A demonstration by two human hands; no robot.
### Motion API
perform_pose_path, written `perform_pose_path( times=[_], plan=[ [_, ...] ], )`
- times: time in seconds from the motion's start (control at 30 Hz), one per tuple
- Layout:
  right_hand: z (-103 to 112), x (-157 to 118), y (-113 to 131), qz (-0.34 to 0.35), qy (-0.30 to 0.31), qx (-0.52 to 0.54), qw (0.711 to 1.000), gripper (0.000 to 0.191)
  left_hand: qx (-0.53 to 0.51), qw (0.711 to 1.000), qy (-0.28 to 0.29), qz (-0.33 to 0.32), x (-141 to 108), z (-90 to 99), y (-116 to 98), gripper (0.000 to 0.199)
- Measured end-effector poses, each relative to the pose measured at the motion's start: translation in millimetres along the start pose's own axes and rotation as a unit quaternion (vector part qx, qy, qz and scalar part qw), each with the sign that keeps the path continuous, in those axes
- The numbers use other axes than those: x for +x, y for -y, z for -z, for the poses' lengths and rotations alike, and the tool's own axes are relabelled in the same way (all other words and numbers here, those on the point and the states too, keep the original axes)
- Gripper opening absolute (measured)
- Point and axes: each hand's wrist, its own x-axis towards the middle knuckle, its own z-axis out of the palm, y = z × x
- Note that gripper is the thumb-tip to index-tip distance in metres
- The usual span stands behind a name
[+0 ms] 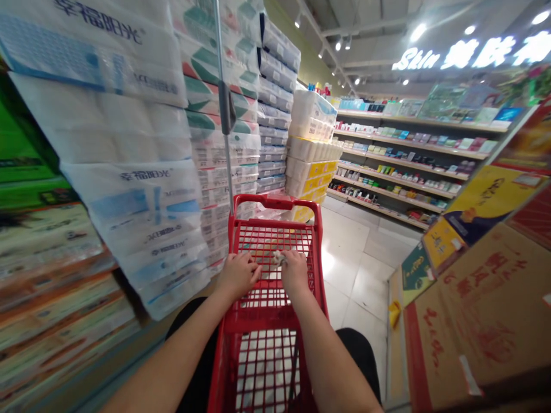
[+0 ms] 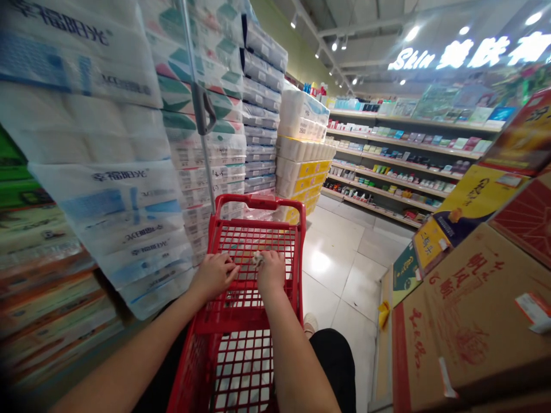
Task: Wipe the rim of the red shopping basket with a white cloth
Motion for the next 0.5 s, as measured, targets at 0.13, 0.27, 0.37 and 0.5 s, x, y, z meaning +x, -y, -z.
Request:
perform_pose_path(
  times=[0.13, 0.27, 0.37, 0.5],
  plan=[
    [1.5, -1.1, 1.6, 0.076, 0.075, -0.003, 0.994, 0.025, 0.0, 1.0, 0.006, -0.005, 0.6, 0.7, -0.6, 0.033],
    [2.3, -0.9, 0.2, -0.004, 0.021, -0.03, 0.999, 0.023, 0.015, 1.0, 0.004, -0.006, 1.3, 0.9, -1.4, 0.036],
    [-2.0, -3.7, 3.6, 0.011, 0.033, 0.007, 0.999, 0.026, 0.025, 1.0, 0.008, -0.011, 1.6, 0.4, -1.6, 0.034],
    [-5.6, -3.4, 3.6, 0.058, 0.071, 0.056, 0.994, 0.031, 0.013, 1.0, 0.013, -0.01, 1.6, -0.4, -1.4, 0.031]
  ],
)
